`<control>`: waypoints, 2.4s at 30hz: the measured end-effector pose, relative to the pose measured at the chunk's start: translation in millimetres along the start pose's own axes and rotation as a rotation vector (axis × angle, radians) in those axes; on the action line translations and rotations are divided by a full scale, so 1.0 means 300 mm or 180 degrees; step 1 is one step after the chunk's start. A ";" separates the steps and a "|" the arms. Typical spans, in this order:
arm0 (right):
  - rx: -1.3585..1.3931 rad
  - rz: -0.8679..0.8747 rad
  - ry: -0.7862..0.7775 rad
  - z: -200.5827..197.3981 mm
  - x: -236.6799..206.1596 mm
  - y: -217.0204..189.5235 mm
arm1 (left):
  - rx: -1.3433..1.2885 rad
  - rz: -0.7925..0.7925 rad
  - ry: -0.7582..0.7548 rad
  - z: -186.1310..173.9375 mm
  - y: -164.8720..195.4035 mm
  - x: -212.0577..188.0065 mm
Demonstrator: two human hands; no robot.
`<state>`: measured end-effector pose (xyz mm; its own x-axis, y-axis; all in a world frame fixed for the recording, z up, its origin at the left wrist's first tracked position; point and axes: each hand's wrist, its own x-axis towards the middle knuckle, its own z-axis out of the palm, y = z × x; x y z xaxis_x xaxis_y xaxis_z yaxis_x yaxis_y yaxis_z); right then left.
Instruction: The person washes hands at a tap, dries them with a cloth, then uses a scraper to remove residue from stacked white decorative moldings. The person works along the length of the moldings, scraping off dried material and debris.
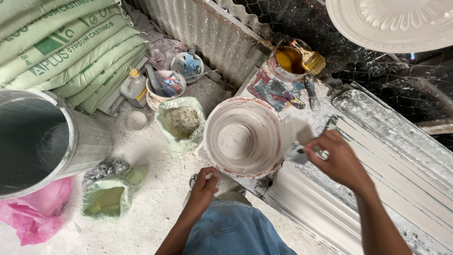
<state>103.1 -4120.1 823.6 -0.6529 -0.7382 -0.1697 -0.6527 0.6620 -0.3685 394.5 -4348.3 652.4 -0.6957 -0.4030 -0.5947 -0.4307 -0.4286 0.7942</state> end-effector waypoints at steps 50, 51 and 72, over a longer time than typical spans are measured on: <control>0.3374 0.0908 -0.0616 0.602 0.148 0.011 | -0.1341 0.1147 0.1082 -0.355 0.495 0.325; 0.3405 0.0887 -0.0693 0.636 0.182 -0.026 | -0.1488 0.1235 0.0899 -0.421 0.521 0.441; 0.1972 0.1875 -0.0596 1.227 0.526 -0.205 | -0.2114 0.0373 0.1431 -0.877 0.198 1.848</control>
<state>181.6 -4324.9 483.1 -0.7088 -0.3434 -0.6161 0.1328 0.7929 -0.5947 134.3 -4809.9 337.2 -0.3565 -0.7010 -0.6177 0.1602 -0.6972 0.6988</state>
